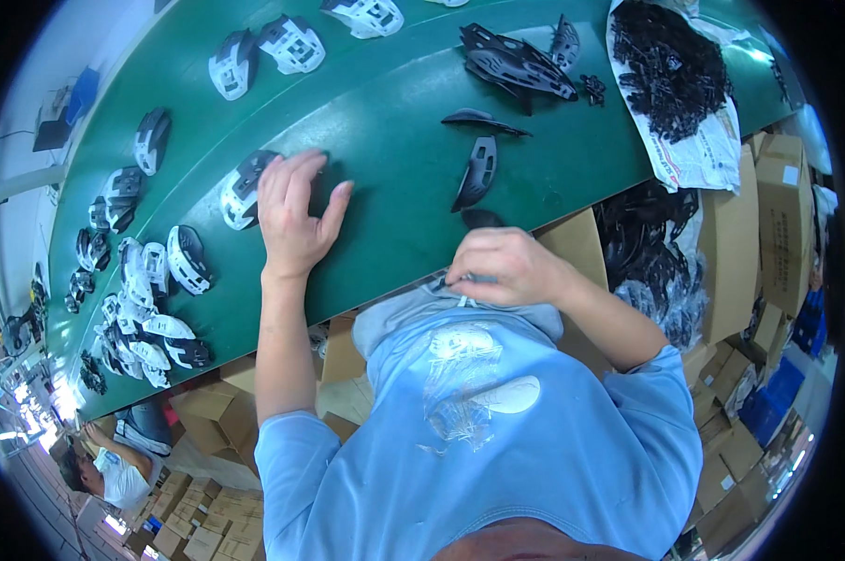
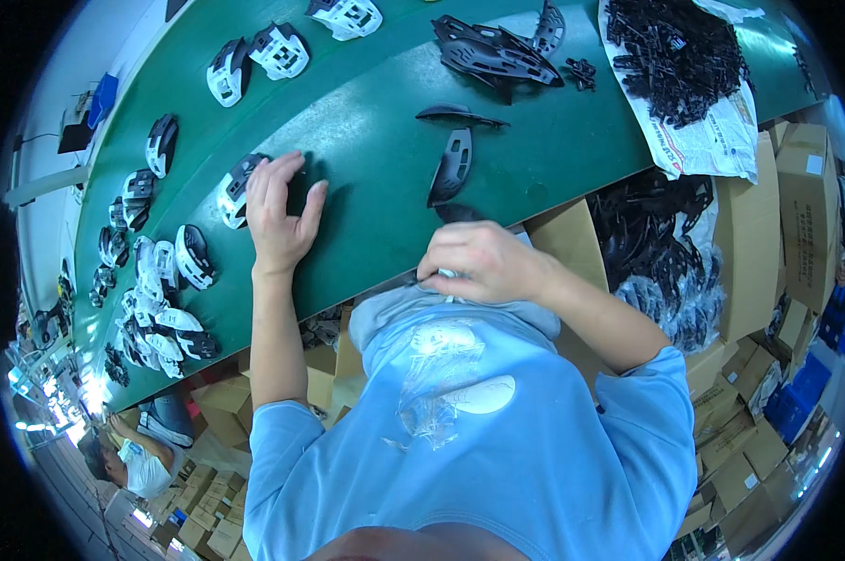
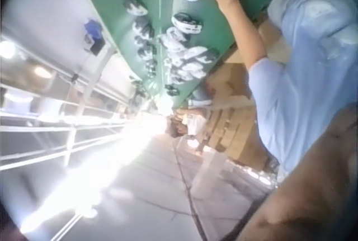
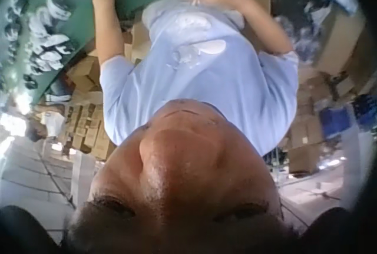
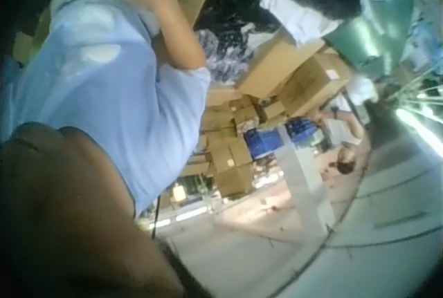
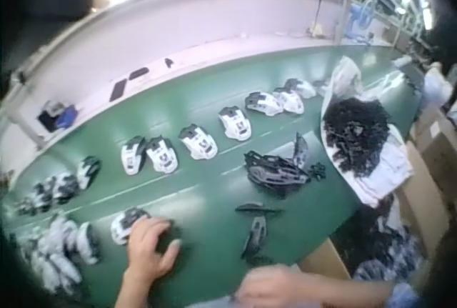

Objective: The person assembles computer mouse shells by picking up plastic shell pieces, side panels, and small components from the workbench and fitting them together by hand.

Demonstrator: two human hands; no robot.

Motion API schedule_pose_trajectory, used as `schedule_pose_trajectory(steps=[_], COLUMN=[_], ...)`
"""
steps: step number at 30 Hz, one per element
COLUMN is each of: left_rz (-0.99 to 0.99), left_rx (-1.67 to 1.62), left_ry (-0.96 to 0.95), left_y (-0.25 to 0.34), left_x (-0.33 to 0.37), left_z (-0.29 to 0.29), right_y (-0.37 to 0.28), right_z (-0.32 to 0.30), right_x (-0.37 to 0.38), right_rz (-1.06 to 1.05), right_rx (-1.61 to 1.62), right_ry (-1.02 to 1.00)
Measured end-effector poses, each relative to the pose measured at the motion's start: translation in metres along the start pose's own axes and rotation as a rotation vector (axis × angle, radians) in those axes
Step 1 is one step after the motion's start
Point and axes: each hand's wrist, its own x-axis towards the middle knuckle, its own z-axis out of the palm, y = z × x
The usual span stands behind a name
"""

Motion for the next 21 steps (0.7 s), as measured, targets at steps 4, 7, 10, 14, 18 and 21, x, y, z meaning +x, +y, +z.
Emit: schedule_pose_trajectory(steps=[4, 7, 10, 14, 18, 21], left_rz=[0.005, -0.401, -0.272, 0.048, -0.334, -0.592], left_rx=[0.23, 0.337, 0.205, 0.279, 0.068, 0.304], left_ry=[0.18, 0.312, 0.183, -0.122, 0.11, 0.118], left_y=[0.009, -0.013, -0.021, 0.005, 0.003, 0.007], left_x=[0.002, 0.006, 0.006, 0.012, -0.009, -0.012], left_z=[-0.022, -0.005, -0.002, -0.043, -0.049, -0.018], right_y=[0.016, 0.011, 0.0, -0.009, -0.007, -0.007], right_z=[-0.033, -0.049, -0.04, -0.02, -0.008, 0.001], right_x=[0.023, 0.039, 0.042, 0.036, 0.029, 0.026], right_rz=[0.005, 0.143, 0.167, 0.231, 0.176, 0.296], right_rx=[-0.186, -0.19, -0.126, 0.11, 0.07, 0.209], right_ry=[0.087, 0.246, 0.293, 0.312, 0.261, 0.309])
